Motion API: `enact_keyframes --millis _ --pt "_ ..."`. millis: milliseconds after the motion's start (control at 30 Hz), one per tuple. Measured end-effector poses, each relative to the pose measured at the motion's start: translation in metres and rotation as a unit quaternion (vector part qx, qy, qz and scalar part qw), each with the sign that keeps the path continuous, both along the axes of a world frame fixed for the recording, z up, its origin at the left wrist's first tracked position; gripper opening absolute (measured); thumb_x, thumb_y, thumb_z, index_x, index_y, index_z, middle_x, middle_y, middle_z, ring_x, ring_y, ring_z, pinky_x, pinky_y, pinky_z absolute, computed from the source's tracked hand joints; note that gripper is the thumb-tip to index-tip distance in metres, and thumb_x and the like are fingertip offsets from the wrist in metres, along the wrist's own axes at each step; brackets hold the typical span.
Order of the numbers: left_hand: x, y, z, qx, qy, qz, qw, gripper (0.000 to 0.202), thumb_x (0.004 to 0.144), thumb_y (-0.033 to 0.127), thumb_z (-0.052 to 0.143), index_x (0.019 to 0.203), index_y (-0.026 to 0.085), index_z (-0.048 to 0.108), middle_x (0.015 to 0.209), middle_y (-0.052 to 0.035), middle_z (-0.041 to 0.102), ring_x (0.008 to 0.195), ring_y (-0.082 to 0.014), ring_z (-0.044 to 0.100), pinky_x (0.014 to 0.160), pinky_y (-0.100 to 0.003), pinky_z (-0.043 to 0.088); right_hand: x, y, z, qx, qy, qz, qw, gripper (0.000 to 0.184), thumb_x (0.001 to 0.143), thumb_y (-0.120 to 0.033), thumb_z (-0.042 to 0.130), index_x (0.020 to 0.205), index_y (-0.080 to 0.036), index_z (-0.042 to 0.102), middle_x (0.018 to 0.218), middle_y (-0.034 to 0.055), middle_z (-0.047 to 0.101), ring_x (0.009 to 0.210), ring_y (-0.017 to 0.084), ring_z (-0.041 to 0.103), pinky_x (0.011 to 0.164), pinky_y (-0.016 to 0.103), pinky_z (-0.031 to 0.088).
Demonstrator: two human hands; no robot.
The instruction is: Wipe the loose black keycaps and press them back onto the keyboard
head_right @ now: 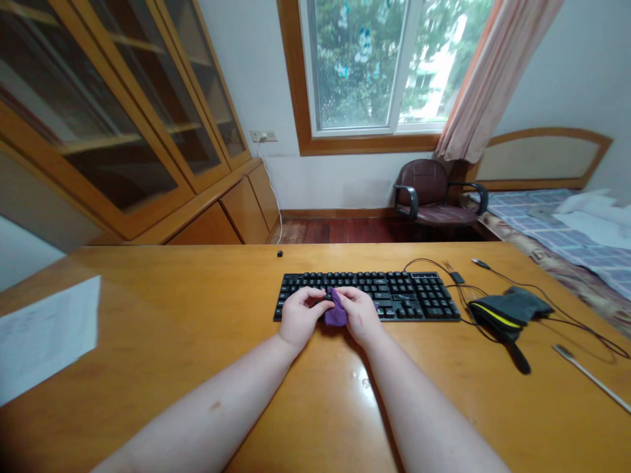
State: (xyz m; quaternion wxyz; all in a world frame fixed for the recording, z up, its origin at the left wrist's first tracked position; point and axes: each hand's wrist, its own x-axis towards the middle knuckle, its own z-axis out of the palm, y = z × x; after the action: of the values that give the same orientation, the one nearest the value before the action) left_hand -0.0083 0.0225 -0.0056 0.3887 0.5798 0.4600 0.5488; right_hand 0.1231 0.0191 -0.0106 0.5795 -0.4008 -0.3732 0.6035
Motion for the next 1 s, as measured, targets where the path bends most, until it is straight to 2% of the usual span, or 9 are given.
enact_keyframes --millis 200,333,400,533,667,833,1000 --pt "-0.002 0.001 -0.004 0.013 0.007 -0.012 1.000 0.020 0.059 0.029 0.075 0.071 0.016 0.064 0.073 -0.0028 0.064 0.075 -0.0161 0.061 0.074 -0.030 0.050 0.002 -0.001 0.002 0.002 -0.015 0.011 1.000 0.021 0.059 -0.031 0.076 0.073 -0.018 0.069 0.068 0.0018 0.068 0.058 0.014 0.058 0.057 0.027 0.045" --pt "-0.002 0.002 -0.003 0.002 0.002 -0.015 1.000 0.022 0.058 0.030 0.075 0.071 0.015 0.064 0.074 -0.0034 0.065 0.073 -0.0161 0.062 0.072 -0.030 0.051 0.002 -0.001 0.003 0.007 -0.020 0.011 1.000 0.020 0.064 -0.035 0.072 0.074 -0.018 0.068 0.067 0.0004 0.067 0.059 0.013 0.057 0.058 0.025 0.044" --pt "-0.001 0.002 -0.001 0.007 0.009 -0.020 1.000 0.022 0.062 0.029 0.073 0.078 0.016 0.065 0.078 -0.0043 0.066 0.075 -0.0166 0.062 0.073 -0.030 0.051 0.000 -0.001 0.003 0.007 0.000 0.006 1.000 0.019 0.067 -0.035 0.070 0.074 -0.018 0.067 0.065 -0.0002 0.065 0.057 0.012 0.055 0.055 0.023 0.042" --pt "-0.004 0.001 0.004 0.067 0.081 -0.016 0.994 0.019 0.073 0.023 0.063 0.091 0.021 0.068 0.091 -0.0053 0.067 0.087 -0.0178 0.062 0.083 -0.034 0.049 -0.004 -0.001 0.000 0.011 0.047 -0.021 0.999 0.022 0.061 -0.030 0.075 0.077 -0.019 0.065 0.067 -0.0012 0.064 0.057 0.011 0.055 0.055 0.023 0.043" --pt "-0.007 -0.001 0.007 0.106 0.130 -0.019 0.986 0.023 0.075 0.016 0.059 0.093 0.025 0.069 0.096 -0.0039 0.068 0.095 -0.0184 0.061 0.090 -0.037 0.047 -0.003 0.002 -0.004 0.016 0.010 -0.030 0.999 0.028 0.057 -0.030 0.077 0.081 -0.019 0.066 0.069 0.0007 0.066 0.060 0.014 0.057 0.058 0.027 0.045" --pt "-0.006 0.000 0.007 0.103 0.140 -0.012 0.985 0.020 0.074 0.019 0.063 0.092 0.025 0.070 0.093 -0.0040 0.069 0.093 -0.0187 0.062 0.090 -0.037 0.047 0.000 0.003 -0.002 0.014 -0.010 -0.030 0.999 0.024 0.062 -0.035 0.073 0.077 -0.018 0.068 0.069 0.0021 0.067 0.062 0.015 0.059 0.062 0.028 0.047" --pt "-0.006 0.000 0.006 0.102 0.133 -0.022 0.986 0.020 0.075 0.020 0.061 0.093 0.024 0.069 0.094 -0.0043 0.069 0.093 -0.0179 0.061 0.089 -0.036 0.047 0.002 0.001 0.000 0.020 0.009 -0.024 0.999 0.021 0.060 -0.031 0.076 0.075 -0.018 0.066 0.068 0.0002 0.067 0.059 0.013 0.058 0.059 0.026 0.046"
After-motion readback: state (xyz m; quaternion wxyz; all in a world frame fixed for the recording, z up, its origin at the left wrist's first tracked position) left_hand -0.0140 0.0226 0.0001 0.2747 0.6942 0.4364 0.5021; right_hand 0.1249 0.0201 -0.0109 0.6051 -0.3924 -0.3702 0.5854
